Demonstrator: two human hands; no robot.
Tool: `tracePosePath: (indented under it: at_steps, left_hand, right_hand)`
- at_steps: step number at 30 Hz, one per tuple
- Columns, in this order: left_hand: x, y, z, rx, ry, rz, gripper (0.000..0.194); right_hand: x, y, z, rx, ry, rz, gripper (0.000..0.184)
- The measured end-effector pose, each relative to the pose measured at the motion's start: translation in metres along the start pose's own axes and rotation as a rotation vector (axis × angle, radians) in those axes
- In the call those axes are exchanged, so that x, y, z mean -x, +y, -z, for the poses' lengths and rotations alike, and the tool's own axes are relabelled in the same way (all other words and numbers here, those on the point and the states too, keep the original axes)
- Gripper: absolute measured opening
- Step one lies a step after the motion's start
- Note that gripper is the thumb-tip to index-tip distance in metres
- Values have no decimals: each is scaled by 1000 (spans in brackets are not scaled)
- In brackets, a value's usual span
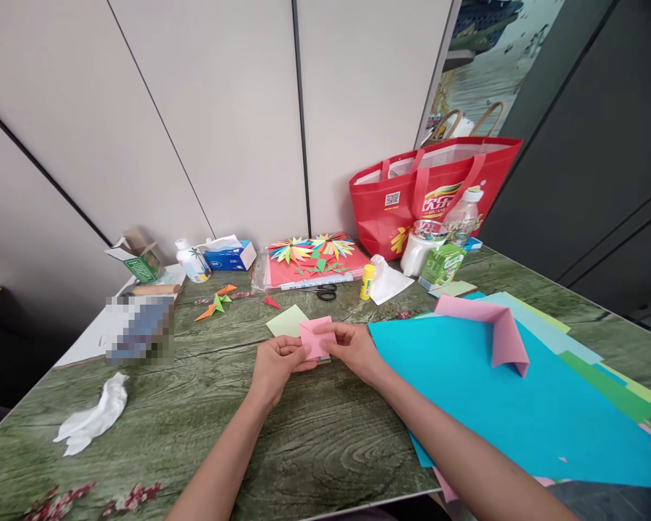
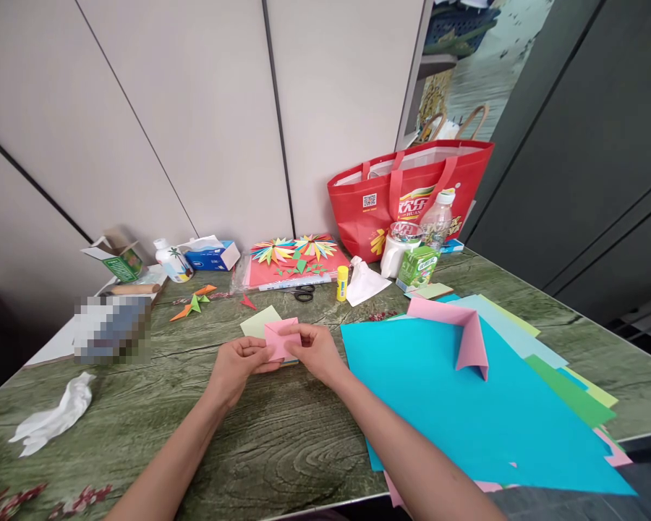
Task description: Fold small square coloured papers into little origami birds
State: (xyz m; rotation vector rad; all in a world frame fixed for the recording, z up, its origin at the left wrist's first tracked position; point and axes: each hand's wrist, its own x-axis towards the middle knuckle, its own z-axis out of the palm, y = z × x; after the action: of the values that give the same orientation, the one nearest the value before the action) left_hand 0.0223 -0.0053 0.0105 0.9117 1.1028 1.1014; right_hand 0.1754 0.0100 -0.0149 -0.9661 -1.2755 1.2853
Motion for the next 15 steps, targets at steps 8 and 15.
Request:
tracePosePath:
  at_steps: [8,15]
  left_hand:
    - [0,-2,-1,-39,-35,-8,29]
    - [2,-1,-4,-74,-93,35,33]
  right_hand:
    - [1,-1,-1,25,37,24,15]
    - [0,1,-1,-5,148,21,16]
